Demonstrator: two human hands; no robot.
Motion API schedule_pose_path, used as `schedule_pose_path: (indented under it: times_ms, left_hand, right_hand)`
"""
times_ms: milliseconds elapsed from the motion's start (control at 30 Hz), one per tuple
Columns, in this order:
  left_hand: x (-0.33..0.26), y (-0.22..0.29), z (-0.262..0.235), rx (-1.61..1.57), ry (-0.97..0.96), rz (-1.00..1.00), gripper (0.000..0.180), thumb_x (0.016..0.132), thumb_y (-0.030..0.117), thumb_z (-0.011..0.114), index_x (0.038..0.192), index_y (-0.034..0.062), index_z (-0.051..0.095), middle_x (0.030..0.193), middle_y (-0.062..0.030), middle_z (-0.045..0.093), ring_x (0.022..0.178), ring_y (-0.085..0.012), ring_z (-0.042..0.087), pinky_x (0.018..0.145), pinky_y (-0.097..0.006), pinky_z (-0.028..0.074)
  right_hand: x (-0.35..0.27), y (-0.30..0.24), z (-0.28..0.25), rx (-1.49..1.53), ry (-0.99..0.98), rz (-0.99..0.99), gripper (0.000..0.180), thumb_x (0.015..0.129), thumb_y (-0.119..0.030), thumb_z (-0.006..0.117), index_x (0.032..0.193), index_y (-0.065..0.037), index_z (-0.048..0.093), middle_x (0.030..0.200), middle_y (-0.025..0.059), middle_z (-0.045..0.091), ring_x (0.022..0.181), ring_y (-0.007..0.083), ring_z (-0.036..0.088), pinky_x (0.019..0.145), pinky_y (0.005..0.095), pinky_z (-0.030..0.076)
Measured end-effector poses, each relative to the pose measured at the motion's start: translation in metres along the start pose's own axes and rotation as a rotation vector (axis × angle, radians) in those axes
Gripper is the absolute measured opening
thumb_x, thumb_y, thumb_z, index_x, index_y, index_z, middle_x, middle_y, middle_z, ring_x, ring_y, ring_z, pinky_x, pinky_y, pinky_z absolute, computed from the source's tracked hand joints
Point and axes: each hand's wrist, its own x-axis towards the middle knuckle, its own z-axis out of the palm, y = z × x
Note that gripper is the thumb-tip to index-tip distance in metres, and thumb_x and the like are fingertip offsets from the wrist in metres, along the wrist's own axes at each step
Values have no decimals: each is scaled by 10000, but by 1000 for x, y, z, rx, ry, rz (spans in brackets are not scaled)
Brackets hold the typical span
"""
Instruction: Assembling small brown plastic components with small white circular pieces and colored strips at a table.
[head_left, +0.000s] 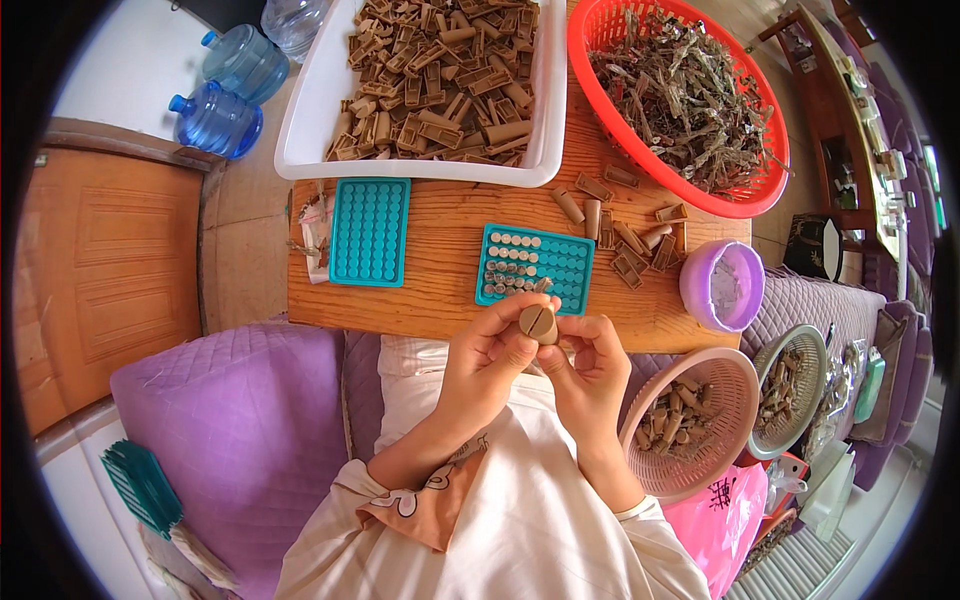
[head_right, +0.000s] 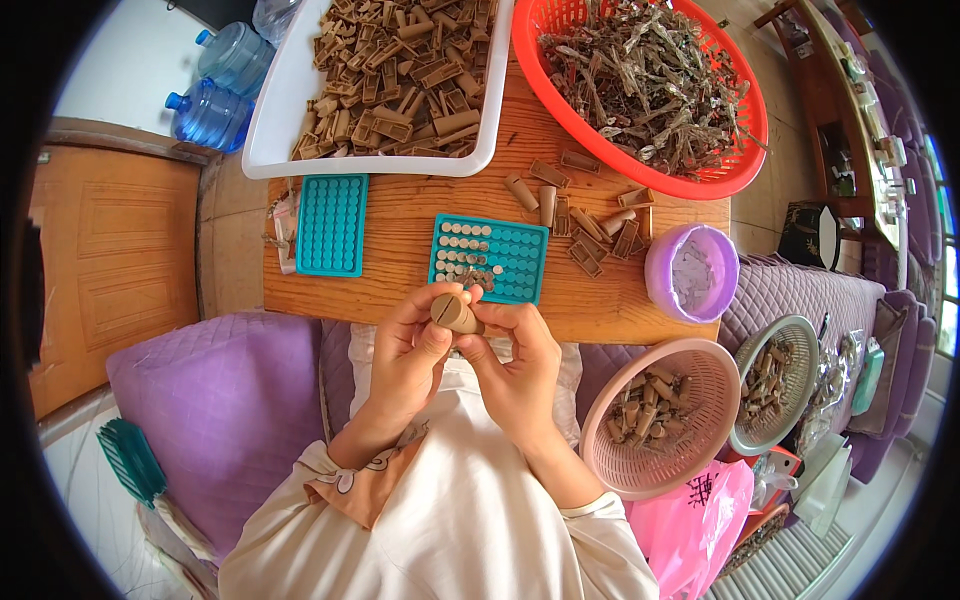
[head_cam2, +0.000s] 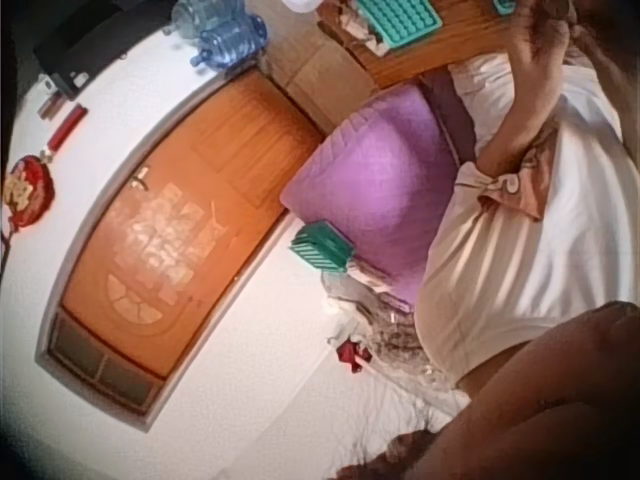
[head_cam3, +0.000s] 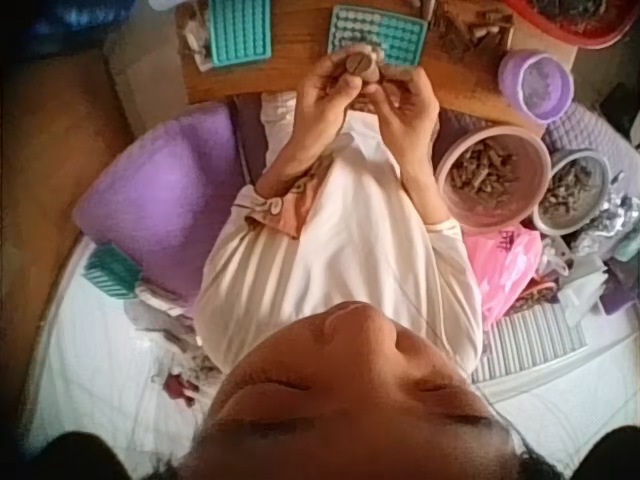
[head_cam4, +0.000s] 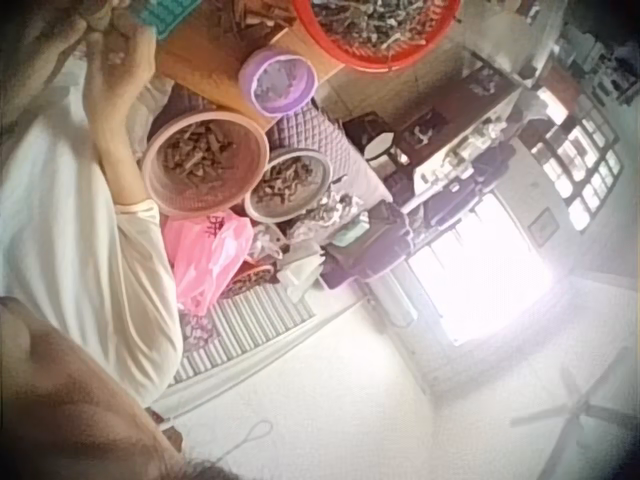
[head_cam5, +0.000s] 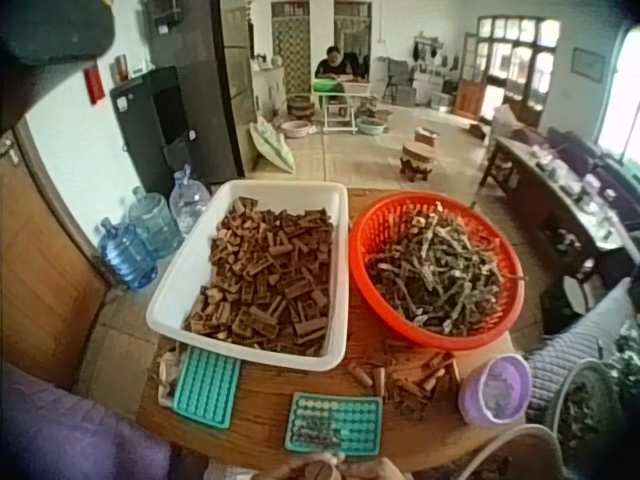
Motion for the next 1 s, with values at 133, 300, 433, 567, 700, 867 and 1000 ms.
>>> schedule_pose_path:
  times_ms: [133,300,433,567,700,867,1000]
  left_hand:
    - [-4,1,11,142,53,103,402,817,211,566,1116,-29,446,1053,-114,537,973,-133,492,840,-258,397]
    - [-1,0,8,483,43,274,495,826,406,485,1017,-49,441,861,-94,545,828,-141,532,940,-430,343]
    - [-2,-5,5,376,60,321,486,826,443,463,956,-25,444,811,-72,522,772,-139,516,932,-429,348]
    - [0,-3,4,275,44,268,502,803,477,481,940,-5,444,797,-56,505,788,-142,506,922,-412,360]
    - [1,-10,-4,254,-19,204,491,822,442,478,1027,-3,452,962,-121,534,923,-196,518,884,-375,376]
    - [10,-3,-4,-8,-261,-56,541,842,423,431,1161,-6,346,1070,-119,508,1115,-238,417,963,-382,304]
    - [10,-9,-10,-93,-300,-202,457,863,304,451,1213,32,336,1107,-102,489,1125,-237,411,961,-404,308]
  right_hand:
    - [7,-4,0,-94,-99,-47,267,615,40,683,838,-1,542,783,74,550,722,183,565,654,273,462]
    - [10,-17,2,-467,-219,-305,291,595,-1,675,854,-2,542,727,103,516,635,244,529,558,309,441]
    - [2,-11,10,-389,-346,-234,288,650,-35,626,918,13,533,747,147,525,633,296,525,539,339,436]
    - [0,-3,10,-351,-323,-238,310,671,-48,631,948,33,517,741,164,527,605,301,525,531,341,434]
    - [4,-5,6,-342,-332,-181,293,706,-89,627,939,39,504,720,163,519,584,301,519,524,347,420]
    - [5,-2,-11,-363,-343,-200,236,751,-122,589,911,28,500,709,151,516,585,301,513,514,351,409]
    - [8,-14,-31,-362,-517,-40,209,781,-122,554,938,10,512,722,138,528,640,273,535,554,328,425]
